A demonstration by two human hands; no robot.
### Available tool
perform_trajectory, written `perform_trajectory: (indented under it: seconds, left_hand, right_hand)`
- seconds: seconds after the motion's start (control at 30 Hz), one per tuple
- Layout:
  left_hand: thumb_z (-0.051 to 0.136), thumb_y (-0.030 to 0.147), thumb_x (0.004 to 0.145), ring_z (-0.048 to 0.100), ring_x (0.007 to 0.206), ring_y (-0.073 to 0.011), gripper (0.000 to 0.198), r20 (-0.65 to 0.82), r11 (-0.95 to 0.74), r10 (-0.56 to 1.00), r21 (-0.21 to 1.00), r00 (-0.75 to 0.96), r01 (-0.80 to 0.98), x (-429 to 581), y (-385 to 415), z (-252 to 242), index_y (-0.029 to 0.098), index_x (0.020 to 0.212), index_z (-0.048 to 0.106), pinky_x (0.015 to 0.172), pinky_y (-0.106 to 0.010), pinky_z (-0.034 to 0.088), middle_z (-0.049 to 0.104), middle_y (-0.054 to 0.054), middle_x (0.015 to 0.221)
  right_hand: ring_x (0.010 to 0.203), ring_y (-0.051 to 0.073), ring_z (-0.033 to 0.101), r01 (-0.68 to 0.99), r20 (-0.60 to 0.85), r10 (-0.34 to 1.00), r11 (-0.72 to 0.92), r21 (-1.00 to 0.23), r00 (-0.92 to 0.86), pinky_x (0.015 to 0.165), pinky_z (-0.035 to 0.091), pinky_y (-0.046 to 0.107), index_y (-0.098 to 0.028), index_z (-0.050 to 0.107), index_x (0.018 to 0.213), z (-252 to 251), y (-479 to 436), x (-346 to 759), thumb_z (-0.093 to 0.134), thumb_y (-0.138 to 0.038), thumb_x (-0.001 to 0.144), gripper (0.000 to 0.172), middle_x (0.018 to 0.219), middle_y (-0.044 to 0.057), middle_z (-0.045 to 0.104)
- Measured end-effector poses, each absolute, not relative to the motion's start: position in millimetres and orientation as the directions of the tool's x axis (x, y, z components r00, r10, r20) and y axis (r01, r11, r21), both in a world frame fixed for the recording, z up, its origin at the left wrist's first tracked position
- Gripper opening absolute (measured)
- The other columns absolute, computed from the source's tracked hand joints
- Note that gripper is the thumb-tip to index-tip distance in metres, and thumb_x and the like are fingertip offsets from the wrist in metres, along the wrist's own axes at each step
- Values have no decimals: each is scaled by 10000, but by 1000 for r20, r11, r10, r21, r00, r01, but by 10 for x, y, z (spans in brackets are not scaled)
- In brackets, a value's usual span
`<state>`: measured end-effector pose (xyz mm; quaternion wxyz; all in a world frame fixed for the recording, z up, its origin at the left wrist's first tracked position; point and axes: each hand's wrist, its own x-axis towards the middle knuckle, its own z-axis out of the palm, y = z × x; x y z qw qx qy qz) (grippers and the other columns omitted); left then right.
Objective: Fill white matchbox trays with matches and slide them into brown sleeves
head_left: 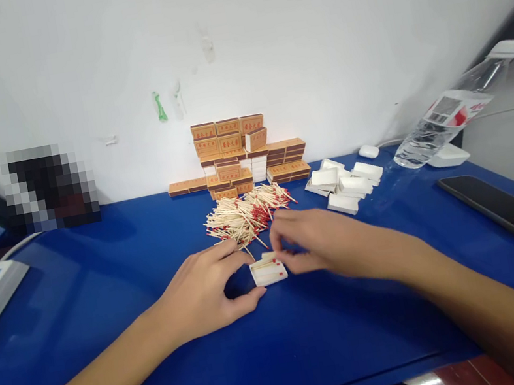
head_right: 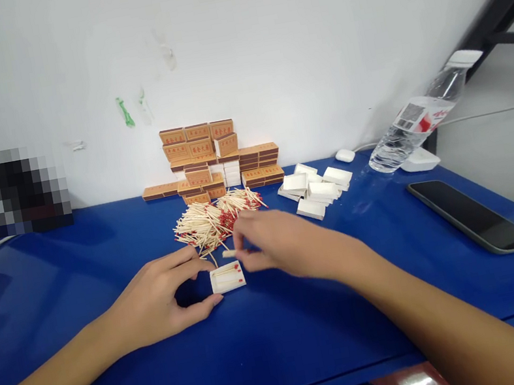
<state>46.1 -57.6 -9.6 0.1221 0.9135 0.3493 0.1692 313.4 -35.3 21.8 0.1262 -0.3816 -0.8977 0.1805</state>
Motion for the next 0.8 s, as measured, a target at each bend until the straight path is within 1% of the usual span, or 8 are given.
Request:
perform_trajectory:
  seconds: [0.07,0.2,0.23,0.3,0.4,0.57,0.67,0.8]
  left_hand:
    - [709,362,914,648,799,-186,239,217,-726,679,343,702,596,462,-570,-98,210,1099,705,684,-320,507,651,-25,962]
    - [702,361,921,657,830,-197,229,226,-737,668,331,709,589,468,-569,-106,193,1075,698,698,-328,512,653,-35,972]
    - [700,362,923,657,828,-198,225,229,-739,667,328,709,589,469,-570,-108,191,1069,696,697,-328,511,652,-35,965]
    - [697,361,926,658,828,-197,218,235,-743,663,323,711,586,469,-572,-115,189,1060,691,700,-327,512,652,-35,960]
    - [696,368,929,659,828,-194,221,246,-749,658,316,712,582,469,-568,-124,189,1059,686,703,-322,513,652,-35,965]
    - [695,372,934,652,805,-184,219,237,-749,659,299,714,592,467,-564,-118,201,1071,701,666,-309,490,652,-31,959]
    - [693,366,937,658,814,-180,224,249,-752,655,305,714,584,464,-571,-113,220,1107,704,672,-303,492,663,-26,976]
    - [697,360,936,669,835,-187,236,259,-753,655,306,710,583,461,-578,-115,219,1125,700,696,-313,510,669,-27,990]
  right_hand:
    - [757,147,604,652,42,698,687,-320,-715,664,413,280,-172,634,921,222,-497,2976,646,-159,933,21,953,41,676]
    - [767,194,633,682,72,678,730,41,-731,566,331,309,-135,656,928,107,-624,2759,641,-134,892,40,938,92,676]
    - [768,200,633,672,88,667,734,94,-740,546,304,313,-132,659,928,76,-626,2734,645,-140,889,42,922,93,670]
    - [772,206,633,660,95,654,739,133,-751,528,275,319,-131,661,930,40,-617,2712,666,-155,888,49,907,89,661]
    - [775,208,636,668,67,665,739,87,-744,540,304,321,-132,660,934,58,-606,2737,695,-194,917,73,933,88,668]
    - [824,184,645,644,68,664,742,-185,-745,677,427,311,-163,641,1028,180,-573,2926,654,-273,1015,111,1047,69,677]
    - [810,165,621,616,86,670,718,-324,-737,686,422,298,-184,638,1037,232,-513,3053,649,-292,1020,110,1029,40,663]
    - [806,148,594,600,48,672,688,-408,-739,701,413,285,-200,674,987,242,-473,3091,672,-234,979,35,986,14,641]
